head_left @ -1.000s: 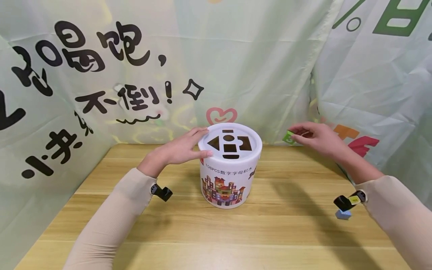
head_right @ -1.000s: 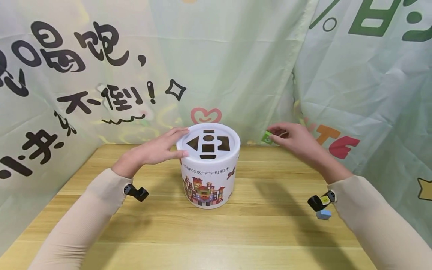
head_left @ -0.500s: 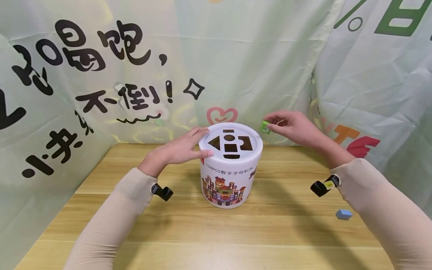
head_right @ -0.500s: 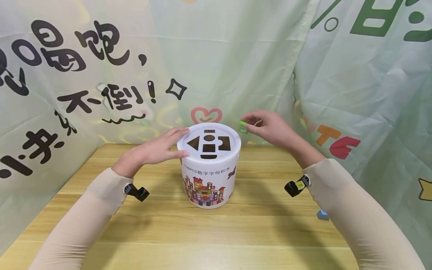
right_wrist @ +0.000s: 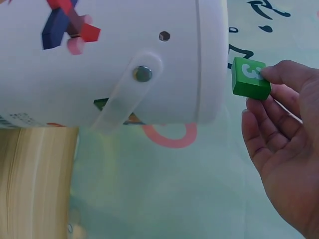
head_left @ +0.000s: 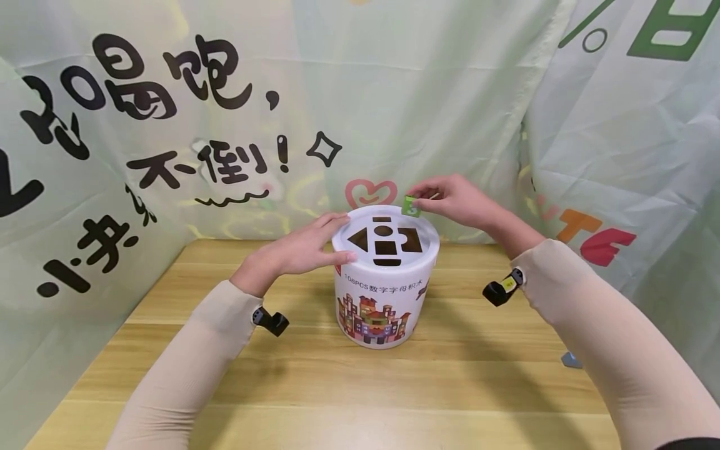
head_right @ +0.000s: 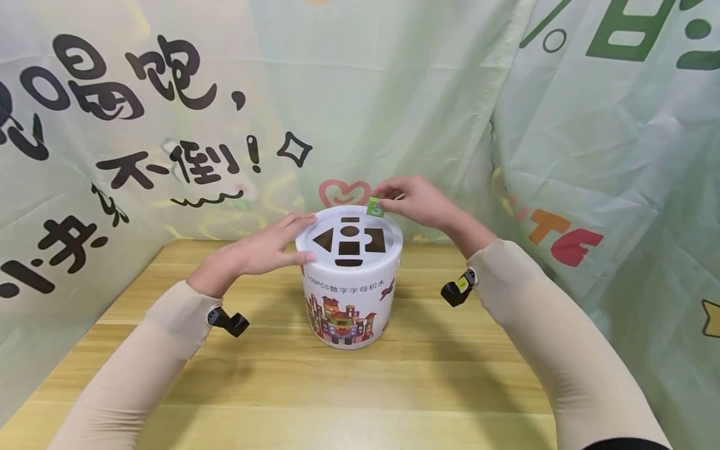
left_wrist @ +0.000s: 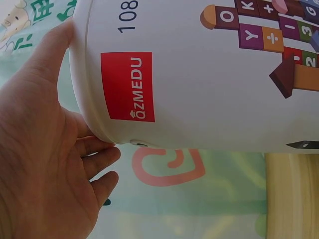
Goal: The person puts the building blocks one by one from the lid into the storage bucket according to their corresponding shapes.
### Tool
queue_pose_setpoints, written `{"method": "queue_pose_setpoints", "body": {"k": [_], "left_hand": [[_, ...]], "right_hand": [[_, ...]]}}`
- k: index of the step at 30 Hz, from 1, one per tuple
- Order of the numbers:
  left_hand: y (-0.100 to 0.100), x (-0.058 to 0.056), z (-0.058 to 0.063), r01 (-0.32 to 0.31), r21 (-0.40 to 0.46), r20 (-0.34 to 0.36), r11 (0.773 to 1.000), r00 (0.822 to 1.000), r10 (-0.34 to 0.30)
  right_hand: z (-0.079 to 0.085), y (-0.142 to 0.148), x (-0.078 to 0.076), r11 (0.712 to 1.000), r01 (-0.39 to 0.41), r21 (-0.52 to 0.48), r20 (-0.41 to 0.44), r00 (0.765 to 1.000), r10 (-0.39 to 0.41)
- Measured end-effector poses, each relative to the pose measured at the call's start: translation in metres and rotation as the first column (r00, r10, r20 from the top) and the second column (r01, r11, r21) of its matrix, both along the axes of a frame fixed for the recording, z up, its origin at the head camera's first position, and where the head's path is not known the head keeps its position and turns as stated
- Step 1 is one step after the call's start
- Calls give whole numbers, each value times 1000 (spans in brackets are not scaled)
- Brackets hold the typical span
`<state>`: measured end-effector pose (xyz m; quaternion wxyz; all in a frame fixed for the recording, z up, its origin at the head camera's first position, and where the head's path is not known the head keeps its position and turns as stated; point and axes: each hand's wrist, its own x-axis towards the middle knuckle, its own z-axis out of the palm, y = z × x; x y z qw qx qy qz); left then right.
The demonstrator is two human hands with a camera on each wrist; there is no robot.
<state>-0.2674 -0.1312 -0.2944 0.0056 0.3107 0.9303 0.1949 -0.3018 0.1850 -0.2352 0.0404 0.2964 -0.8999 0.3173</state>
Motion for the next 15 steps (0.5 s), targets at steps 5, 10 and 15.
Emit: {"method": "queue_pose_setpoints", "body": {"k": [5, 10, 15], "left_hand": [[0, 0, 0, 5, -2, -3, 1000, 1000, -5], [0, 1, 0, -6, -8, -13, 1000, 1000, 6], [0, 1, 2, -15, -23, -33, 1000, 999, 14]], "right_hand": [[0, -12, -12, 999, -32, 7, 27, 999, 32], [-2, -24, -21, 998, -58, 21, 46, 997, 57], [-8, -33, -26, 996, -83, 39, 52, 995, 81]]}}
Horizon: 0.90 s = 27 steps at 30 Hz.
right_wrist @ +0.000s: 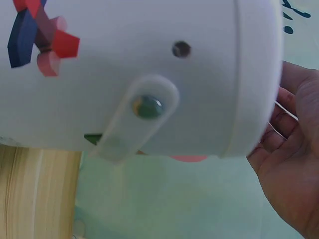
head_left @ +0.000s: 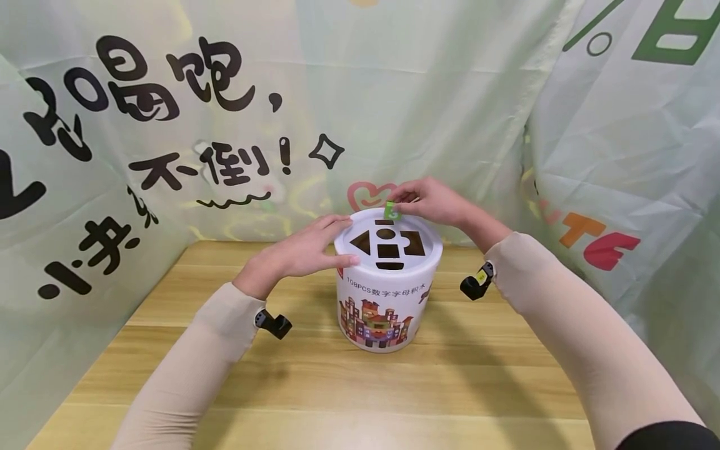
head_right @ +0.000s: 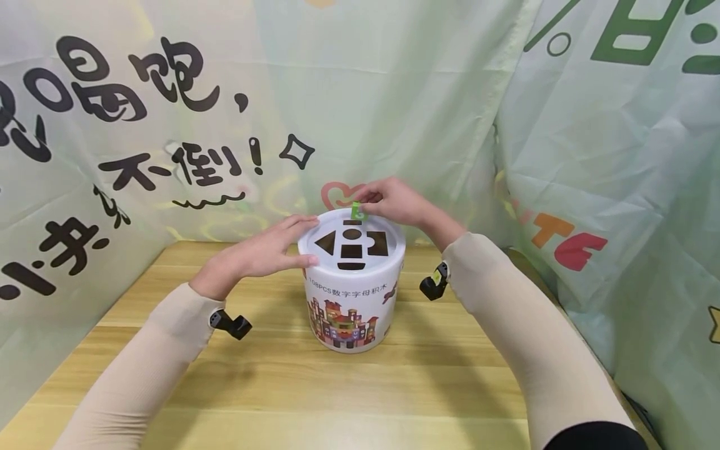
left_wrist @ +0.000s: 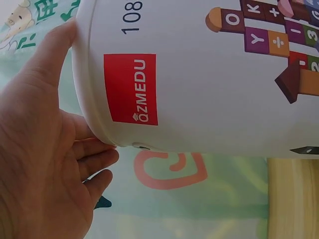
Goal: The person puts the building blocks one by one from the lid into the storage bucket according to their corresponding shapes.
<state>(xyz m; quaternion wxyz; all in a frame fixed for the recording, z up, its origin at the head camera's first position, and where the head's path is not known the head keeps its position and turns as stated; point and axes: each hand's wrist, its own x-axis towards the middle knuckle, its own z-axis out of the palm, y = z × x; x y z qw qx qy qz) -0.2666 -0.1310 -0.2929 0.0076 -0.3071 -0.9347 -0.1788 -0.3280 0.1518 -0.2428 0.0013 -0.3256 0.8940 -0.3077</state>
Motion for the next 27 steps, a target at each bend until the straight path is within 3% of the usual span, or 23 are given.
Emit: {"method": "queue_pose_setpoints", "body": {"k": [14, 27], "left_hand": [[2, 2, 4, -4, -6, -12, 1000, 1000, 4], [1, 2, 0, -7, 3, 2, 1000, 1000, 7]], "right_hand": [[-5, -17, -1, 998, -8, 64, -13, 1000, 9], [-10, -15, -1, 996, -17, 91, -35, 999, 20]]}}
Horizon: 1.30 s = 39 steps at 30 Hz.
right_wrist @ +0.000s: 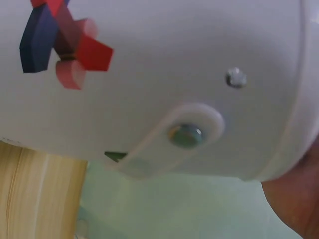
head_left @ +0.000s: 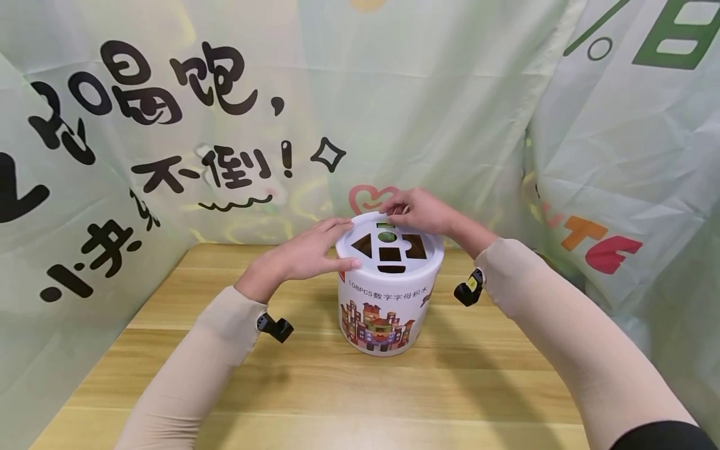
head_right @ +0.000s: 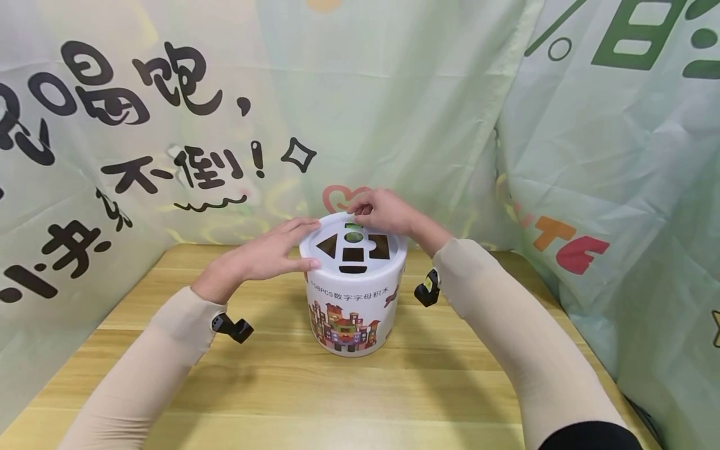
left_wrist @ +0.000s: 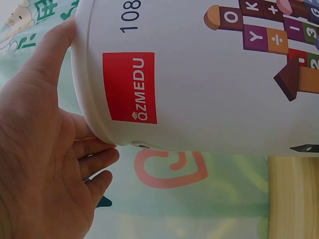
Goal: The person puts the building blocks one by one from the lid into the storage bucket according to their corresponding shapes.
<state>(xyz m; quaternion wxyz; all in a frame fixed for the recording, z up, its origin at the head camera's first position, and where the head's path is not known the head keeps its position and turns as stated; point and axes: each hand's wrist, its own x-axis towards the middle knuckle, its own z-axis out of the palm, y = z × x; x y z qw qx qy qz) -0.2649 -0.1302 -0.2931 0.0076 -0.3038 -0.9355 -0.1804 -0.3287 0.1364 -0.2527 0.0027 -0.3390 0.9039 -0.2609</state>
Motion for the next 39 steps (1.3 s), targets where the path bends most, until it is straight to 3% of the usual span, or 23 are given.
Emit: {"method": "queue_pose_setpoints", "body": {"k": [18, 25, 39], "left_hand": [[1, 0, 1, -4, -3, -3, 1000, 1000, 4], [1, -1, 0, -5, -2, -4, 1000, 1000, 5], [0, -1, 1, 4, -5, -5, 1000, 1000, -4]], "right_hand": [[7, 60, 24, 997, 62, -42, -72, 995, -65], [4, 84, 39, 999, 42, -33, -103, 994, -46], [-9, 133, 82, 993, 115, -13, -88, 989, -116]]}}
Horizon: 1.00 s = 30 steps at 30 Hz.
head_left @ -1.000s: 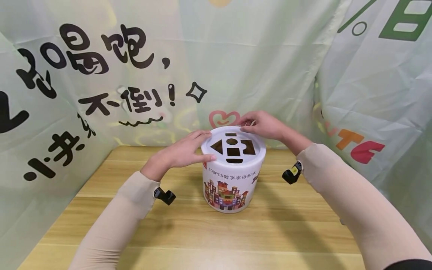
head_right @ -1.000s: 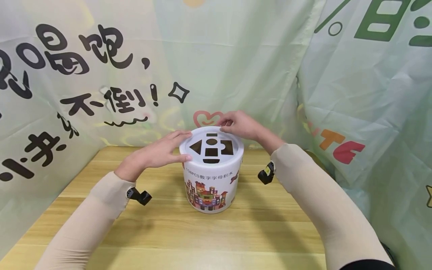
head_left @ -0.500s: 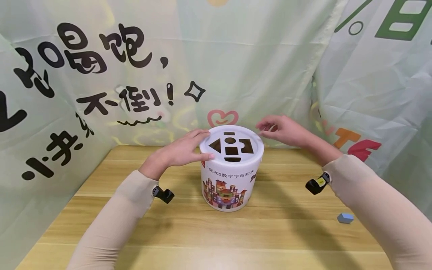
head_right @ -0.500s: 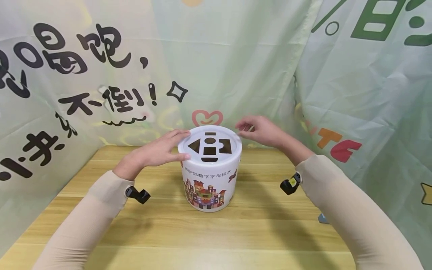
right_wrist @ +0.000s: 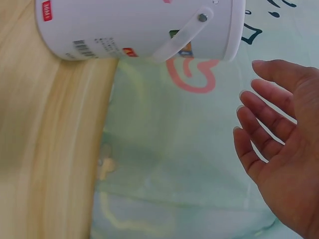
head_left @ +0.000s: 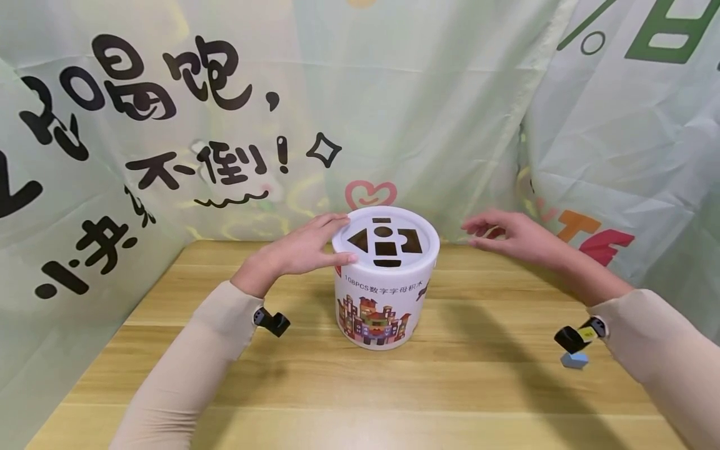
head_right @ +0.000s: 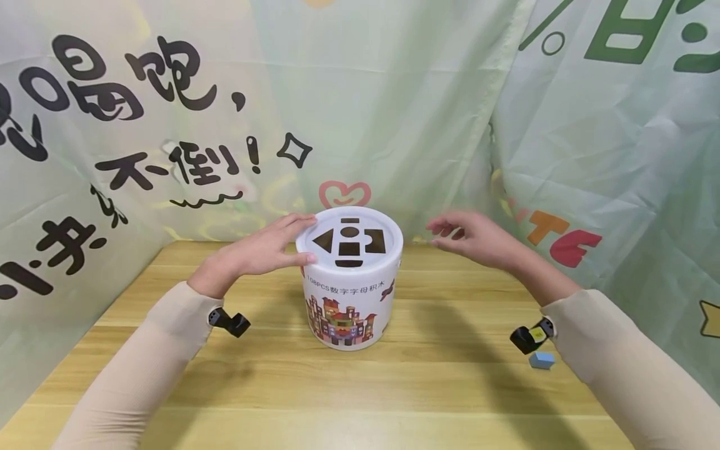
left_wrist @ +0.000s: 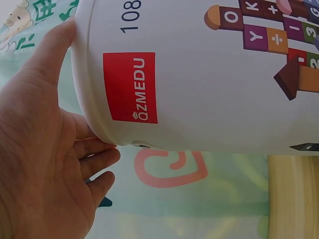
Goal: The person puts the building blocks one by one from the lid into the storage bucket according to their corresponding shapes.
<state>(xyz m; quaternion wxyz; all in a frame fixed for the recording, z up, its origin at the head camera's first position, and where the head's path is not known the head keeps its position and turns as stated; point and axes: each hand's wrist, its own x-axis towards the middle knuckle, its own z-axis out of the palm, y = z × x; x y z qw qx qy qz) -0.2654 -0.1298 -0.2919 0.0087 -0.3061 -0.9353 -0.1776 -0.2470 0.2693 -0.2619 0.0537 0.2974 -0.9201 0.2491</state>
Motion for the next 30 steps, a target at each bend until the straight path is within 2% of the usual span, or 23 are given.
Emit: {"method": "queue_pose_setpoints", "body": {"k": [8, 22, 30], "left_hand": [[0, -1, 1, -1, 4, 0, 1000, 1000, 1], [1, 0, 1, 3, 6, 1, 1000, 1000, -3], [0, -1, -1, 10, 9, 5, 1000, 1000, -10]], "right_hand": [[-19, 27, 18, 994, 102, 35, 96, 990, -104], [-57, 66, 48, 997, 78, 5, 64, 995, -78], [-82, 98, 65, 993, 115, -35, 112, 988, -110]]}}
